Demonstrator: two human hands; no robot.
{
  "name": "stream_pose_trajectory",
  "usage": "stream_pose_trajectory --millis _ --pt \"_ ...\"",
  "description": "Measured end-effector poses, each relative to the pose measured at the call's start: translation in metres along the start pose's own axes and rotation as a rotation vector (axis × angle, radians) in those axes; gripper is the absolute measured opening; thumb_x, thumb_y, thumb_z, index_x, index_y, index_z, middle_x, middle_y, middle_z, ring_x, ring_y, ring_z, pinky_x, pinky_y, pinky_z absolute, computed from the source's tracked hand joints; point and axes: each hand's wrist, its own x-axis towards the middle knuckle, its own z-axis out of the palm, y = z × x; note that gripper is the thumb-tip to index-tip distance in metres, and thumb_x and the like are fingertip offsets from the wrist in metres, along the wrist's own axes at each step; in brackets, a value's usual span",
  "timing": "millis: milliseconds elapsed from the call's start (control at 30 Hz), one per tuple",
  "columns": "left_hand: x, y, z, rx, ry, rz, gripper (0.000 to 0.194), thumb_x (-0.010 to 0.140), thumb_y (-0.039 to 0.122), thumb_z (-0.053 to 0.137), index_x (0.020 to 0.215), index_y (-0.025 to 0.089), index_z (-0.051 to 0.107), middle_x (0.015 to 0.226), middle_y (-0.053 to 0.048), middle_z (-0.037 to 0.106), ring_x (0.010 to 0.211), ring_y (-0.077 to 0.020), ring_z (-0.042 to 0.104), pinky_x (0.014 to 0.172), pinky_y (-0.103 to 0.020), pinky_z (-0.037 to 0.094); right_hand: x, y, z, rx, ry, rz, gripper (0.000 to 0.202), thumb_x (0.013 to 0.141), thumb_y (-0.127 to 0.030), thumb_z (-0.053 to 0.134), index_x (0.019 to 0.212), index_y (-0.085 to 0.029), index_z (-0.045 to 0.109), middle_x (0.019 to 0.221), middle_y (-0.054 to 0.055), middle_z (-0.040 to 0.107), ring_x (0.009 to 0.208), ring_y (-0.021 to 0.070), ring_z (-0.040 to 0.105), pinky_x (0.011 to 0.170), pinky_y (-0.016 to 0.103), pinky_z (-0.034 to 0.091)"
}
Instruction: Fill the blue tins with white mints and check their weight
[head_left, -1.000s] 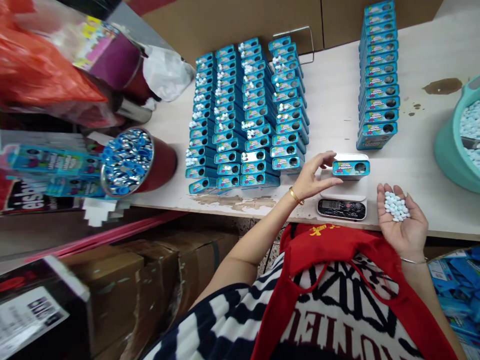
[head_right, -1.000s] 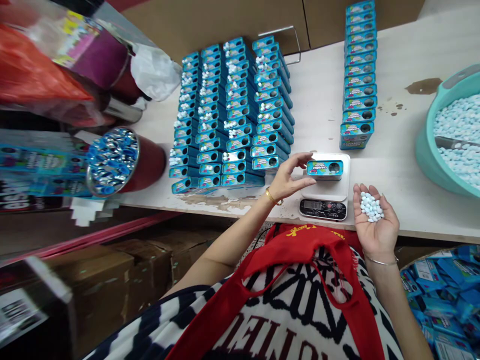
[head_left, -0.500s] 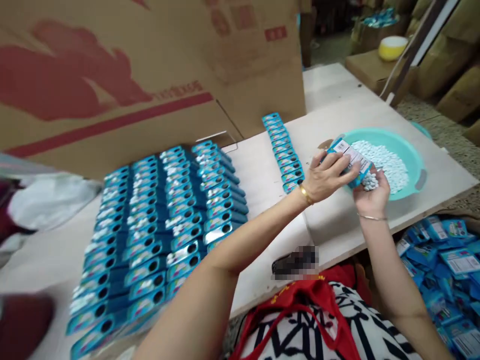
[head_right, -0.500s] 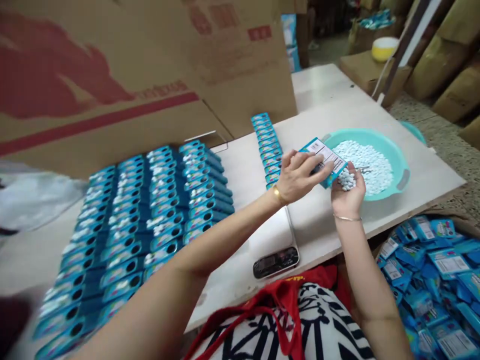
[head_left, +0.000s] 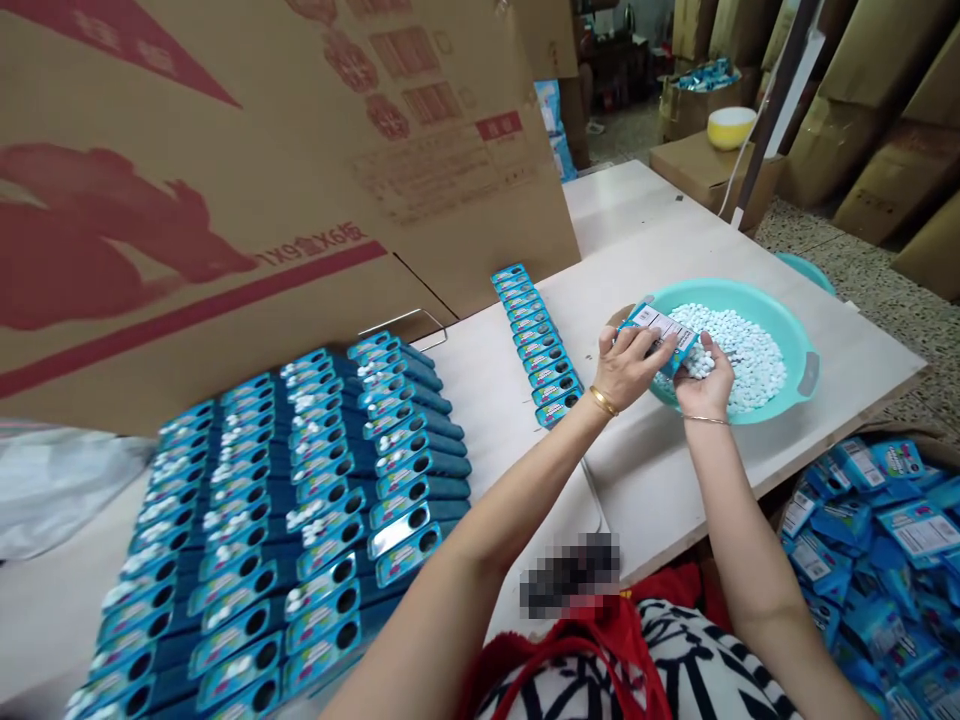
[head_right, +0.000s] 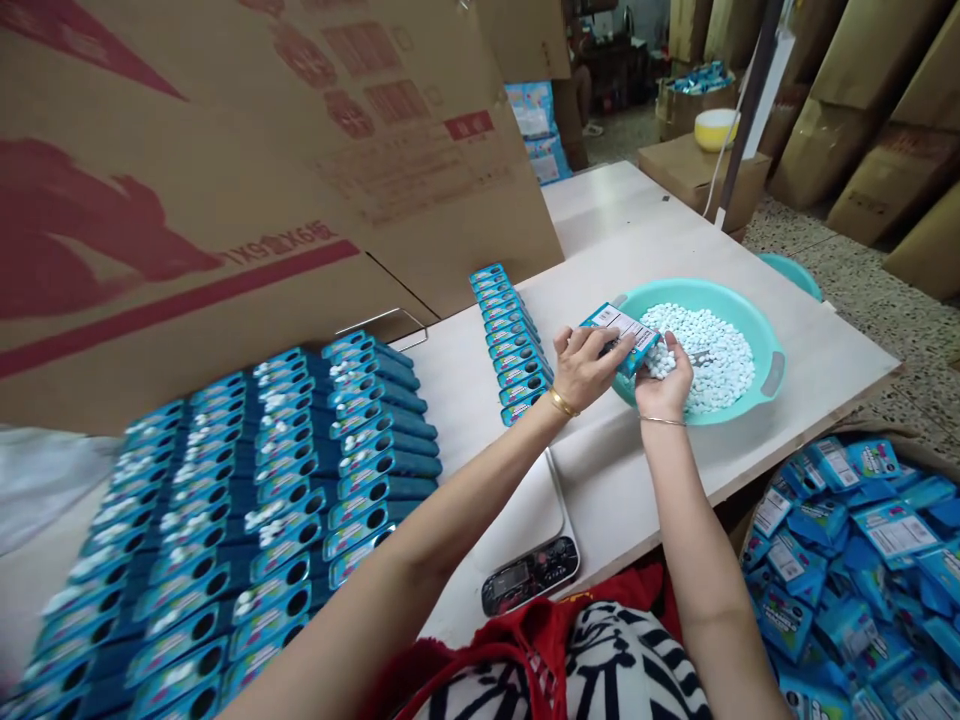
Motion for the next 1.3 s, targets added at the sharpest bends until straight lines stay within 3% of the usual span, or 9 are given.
stream_pose_trajectory --millis 233,433,600,733,867,1000,1133,1233,1300 --pt "0.001 0.004 -0.011 -0.016 -0.049 -0.112 0.034 0.094 0.024 0.049 0.122 0.033 0.065 0.118 -0.008 0.067 0.106 -0.0243 0.06 0.096 -0.045 0.034 -0.007 0.006 0.01 0.027 0.101 0.026 0.01 0.084 -0.02 0.053 0.087 -0.019 0.063 0.08 -0.001 0.07 0.074 0.0117 0.069 0.077 0.031 0.062" --pt "-0.008 0.012 -0.03 -0.204 0.162 -0.342 0.033 0.085 0.031 0.062 0.116 0.021 0.063 0.103 -0.009 0.064 0.097 -0.0235 0.056 0.086 -0.039 0.043 -0.025 -0.002 0.018 0.035 0.124 0.042 0.019 0.09 -0.02 0.043 0.085 -0.017 0.061 0.087 0.004 0.07 0.086 0.0126 0.07 0.078 0.031 0.062" --pt "-0.076 0.013 -0.072 -0.672 0.102 -0.61 0.046 0.088 0.051 0.06 0.119 0.019 0.049 0.107 -0.006 0.062 0.094 -0.0164 0.06 0.079 -0.027 0.049 -0.039 -0.013 0.021 0.144 0.068 0.043 0.022 0.09 -0.02 0.044 0.084 -0.015 0.064 0.104 0.008 0.069 0.11 0.0168 0.067 0.088 0.035 0.061" --pt "-0.151 0.016 -0.115 -0.765 0.044 -0.834 0.049 0.08 0.053 0.07 0.11 0.02 0.052 0.098 -0.003 0.061 0.086 -0.0148 0.061 0.078 -0.026 0.05 -0.043 -0.019 0.022 0.369 0.121 0.11 0.02 0.086 -0.015 0.048 0.083 -0.015 0.068 0.113 0.011 0.072 0.119 0.0235 0.064 0.093 0.042 0.055" --pt "-0.208 0.02 -0.137 -0.671 0.033 -0.919 0.045 0.08 0.053 0.07 0.104 0.018 0.055 0.092 -0.002 0.062 0.083 -0.0143 0.06 0.075 -0.025 0.05 -0.051 -0.023 0.024 0.83 0.191 0.38 0.019 0.073 -0.008 0.05 0.067 -0.016 0.067 0.12 0.011 0.07 0.121 0.0246 0.059 0.096 0.046 0.047" --pt "-0.235 0.022 -0.14 -0.597 0.036 -0.873 0.047 0.08 0.051 0.071 0.11 0.018 0.056 0.1 -0.005 0.065 0.091 -0.017 0.063 0.081 -0.028 0.051 -0.069 -0.02 0.028 1.446 0.319 0.771 0.033 0.068 -0.006 0.032 0.042 -0.019 0.048 0.105 0.012 0.074 0.116 0.0223 0.061 0.08 0.037 0.053" --pt "-0.241 0.022 -0.141 -0.569 0.003 -0.803 0.051 0.081 0.053 0.071 0.115 0.017 0.055 0.114 -0.011 0.065 0.109 -0.0212 0.063 0.095 -0.034 0.049 -0.097 -0.012 0.028 1.094 0.245 0.64 0.028 0.066 -0.004 0.04 0.046 -0.02 0.052 0.107 0.009 0.074 0.117 0.0262 0.06 0.08 0.04 0.055" --pt "-0.239 0.019 -0.151 -0.589 0.028 -0.724 0.063 0.08 0.059 0.07 0.124 0.017 0.053 0.118 -0.013 0.065 0.112 -0.0227 0.063 0.097 -0.037 0.049 -0.115 -0.001 0.017 0.729 0.203 0.485 0.028 0.07 -0.005 0.051 0.083 -0.02 0.072 0.125 0.01 0.067 0.121 0.0312 0.058 0.094 0.055 0.05" --pt "-0.234 0.017 -0.162 -0.591 0.118 -0.699 0.064 0.084 0.063 0.062 0.129 0.018 0.051 0.118 -0.013 0.066 0.109 -0.0214 0.064 0.093 -0.037 0.05 -0.123 0.007 0.002 0.478 0.186 0.409 0.038 0.079 -0.009 0.053 0.113 -0.017 0.068 0.133 0.015 0.062 0.125 0.0323 0.057 0.094 0.055 0.052"
